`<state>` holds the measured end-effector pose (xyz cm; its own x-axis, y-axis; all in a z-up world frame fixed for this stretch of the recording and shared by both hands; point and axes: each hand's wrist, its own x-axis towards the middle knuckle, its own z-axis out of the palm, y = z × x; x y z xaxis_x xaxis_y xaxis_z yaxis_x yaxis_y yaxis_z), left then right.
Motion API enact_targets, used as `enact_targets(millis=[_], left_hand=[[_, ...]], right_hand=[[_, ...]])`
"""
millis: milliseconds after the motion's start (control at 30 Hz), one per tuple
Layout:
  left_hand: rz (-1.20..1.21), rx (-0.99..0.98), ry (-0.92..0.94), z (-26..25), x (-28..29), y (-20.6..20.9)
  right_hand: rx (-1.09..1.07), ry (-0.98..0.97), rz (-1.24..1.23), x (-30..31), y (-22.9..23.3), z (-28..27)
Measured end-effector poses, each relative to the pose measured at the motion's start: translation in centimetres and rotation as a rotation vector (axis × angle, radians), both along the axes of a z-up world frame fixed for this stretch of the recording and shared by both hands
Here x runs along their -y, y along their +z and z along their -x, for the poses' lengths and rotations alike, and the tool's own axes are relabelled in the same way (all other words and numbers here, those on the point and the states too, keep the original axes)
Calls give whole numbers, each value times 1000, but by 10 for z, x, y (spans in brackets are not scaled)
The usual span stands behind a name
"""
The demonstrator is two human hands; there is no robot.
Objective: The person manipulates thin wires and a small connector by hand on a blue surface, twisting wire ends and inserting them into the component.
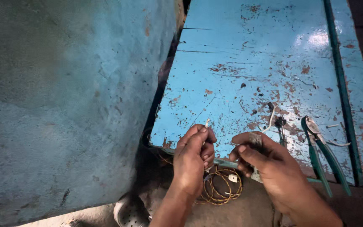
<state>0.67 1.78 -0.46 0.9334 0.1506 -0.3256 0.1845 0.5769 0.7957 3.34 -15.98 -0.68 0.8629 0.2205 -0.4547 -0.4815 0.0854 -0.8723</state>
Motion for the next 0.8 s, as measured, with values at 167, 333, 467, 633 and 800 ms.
enact_targets(millis=[167, 333, 467, 633, 800], left_hand=[[-41, 20, -51, 2, 2, -4], [-34, -2, -59, 4, 3, -3], [-78, -8, -66, 2, 1, -1], [-55, -30, -70, 1, -3, -3], [-80, -41, -71, -3, 0, -9]], right_hand=[[88, 52, 89, 1, -7, 1], [148, 69, 163, -5, 1, 2], [71, 53, 314, -9, 10, -1], [151, 69, 365, -10, 8, -2], [155, 102, 316, -4, -2, 0]])
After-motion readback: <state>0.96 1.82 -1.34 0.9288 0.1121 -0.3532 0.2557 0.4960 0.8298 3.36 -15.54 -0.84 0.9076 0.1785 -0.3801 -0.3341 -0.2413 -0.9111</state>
